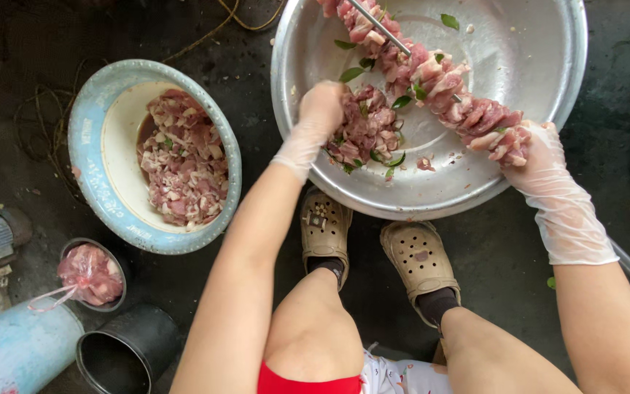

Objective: The person prepares meat skewers by sliding small pieces of meat and leaves onto a long metal rod over a large metal bowl.

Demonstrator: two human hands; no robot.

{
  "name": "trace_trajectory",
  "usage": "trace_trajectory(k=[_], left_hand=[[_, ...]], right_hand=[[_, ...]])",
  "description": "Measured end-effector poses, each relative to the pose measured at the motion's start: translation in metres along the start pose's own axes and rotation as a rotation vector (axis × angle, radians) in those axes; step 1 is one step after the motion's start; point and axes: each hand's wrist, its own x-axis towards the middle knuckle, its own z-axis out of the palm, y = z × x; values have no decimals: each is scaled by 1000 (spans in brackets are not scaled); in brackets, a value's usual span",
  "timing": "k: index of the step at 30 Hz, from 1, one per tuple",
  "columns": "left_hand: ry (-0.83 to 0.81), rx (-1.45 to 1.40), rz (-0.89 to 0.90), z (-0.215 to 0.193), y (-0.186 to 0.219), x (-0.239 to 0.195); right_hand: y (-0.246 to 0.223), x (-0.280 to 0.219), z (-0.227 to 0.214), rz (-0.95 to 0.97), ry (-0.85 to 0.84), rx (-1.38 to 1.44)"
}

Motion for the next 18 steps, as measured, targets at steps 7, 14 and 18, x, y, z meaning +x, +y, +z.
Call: trace_trajectory(k=[7, 14, 18], left_hand=[[82, -111, 12, 24, -10, 7], [18, -1057, -172, -41, -15, -31], [486, -217, 23, -41, -14, -58]], right_hand=[[31, -3, 13, -20, -6, -159], [4, -13, 8, -68, 139, 74], [-2, -6, 24, 185, 123, 252]])
